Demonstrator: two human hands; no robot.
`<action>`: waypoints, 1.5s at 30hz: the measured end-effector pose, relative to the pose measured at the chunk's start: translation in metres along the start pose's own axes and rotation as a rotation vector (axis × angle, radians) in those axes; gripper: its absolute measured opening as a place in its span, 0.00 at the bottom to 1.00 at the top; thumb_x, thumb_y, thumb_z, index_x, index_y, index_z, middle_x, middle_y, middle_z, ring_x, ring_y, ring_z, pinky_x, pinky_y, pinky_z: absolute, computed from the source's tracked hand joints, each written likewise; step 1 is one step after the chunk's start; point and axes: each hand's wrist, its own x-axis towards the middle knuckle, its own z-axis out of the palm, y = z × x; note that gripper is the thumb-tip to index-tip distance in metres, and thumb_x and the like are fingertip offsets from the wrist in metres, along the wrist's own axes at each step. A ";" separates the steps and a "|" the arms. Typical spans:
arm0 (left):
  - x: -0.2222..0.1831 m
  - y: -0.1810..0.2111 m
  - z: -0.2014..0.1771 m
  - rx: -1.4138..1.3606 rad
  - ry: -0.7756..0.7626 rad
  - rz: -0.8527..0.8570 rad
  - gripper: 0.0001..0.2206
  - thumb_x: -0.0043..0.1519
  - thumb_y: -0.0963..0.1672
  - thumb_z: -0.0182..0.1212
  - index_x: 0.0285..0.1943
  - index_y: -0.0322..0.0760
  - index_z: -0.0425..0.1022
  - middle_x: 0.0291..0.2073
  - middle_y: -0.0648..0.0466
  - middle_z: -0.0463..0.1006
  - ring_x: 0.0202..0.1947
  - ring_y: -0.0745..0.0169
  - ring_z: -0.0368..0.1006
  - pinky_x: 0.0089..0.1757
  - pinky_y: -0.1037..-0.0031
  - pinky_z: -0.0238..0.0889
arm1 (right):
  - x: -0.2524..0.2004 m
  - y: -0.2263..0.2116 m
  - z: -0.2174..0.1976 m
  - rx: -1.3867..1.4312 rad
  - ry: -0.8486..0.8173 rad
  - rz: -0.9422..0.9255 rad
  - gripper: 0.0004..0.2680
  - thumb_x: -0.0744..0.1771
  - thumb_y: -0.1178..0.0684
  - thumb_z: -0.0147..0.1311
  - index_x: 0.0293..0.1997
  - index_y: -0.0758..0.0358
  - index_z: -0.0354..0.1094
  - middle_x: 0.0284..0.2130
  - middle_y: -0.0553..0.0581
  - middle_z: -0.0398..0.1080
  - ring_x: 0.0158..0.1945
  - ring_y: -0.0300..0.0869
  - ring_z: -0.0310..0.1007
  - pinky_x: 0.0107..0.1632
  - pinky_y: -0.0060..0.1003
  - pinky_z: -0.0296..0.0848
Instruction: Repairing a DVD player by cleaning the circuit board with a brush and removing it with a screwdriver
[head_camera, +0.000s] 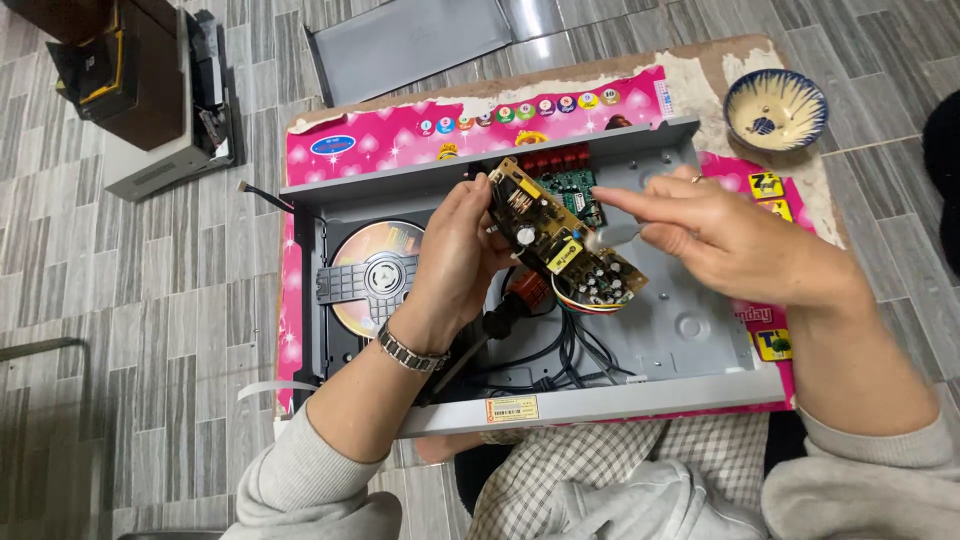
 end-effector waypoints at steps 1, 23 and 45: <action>-0.002 0.002 0.002 0.012 0.010 -0.020 0.12 0.70 0.48 0.47 0.44 0.35 0.68 0.31 0.54 0.70 0.23 0.69 0.70 0.25 0.79 0.65 | 0.002 0.005 0.002 0.074 0.032 -0.030 0.19 0.64 0.64 0.50 0.63 0.59 0.68 0.24 0.51 0.66 0.31 0.39 0.56 0.39 0.33 0.57; 0.001 0.000 0.003 0.030 0.002 -0.042 0.12 0.68 0.49 0.48 0.46 0.36 0.69 0.34 0.52 0.73 0.25 0.65 0.72 0.28 0.74 0.67 | -0.011 0.004 0.000 -0.050 0.319 -0.145 0.12 0.58 0.73 0.57 0.34 0.60 0.78 0.30 0.52 0.75 0.38 0.39 0.69 0.57 0.37 0.63; 0.001 -0.006 -0.004 0.002 -0.134 0.041 0.09 0.68 0.47 0.49 0.44 0.38 0.68 0.38 0.55 0.71 0.33 0.67 0.68 0.38 0.71 0.63 | -0.019 0.018 0.004 -0.317 0.420 -0.066 0.09 0.62 0.68 0.67 0.38 0.59 0.80 0.35 0.51 0.76 0.41 0.42 0.64 0.63 0.38 0.53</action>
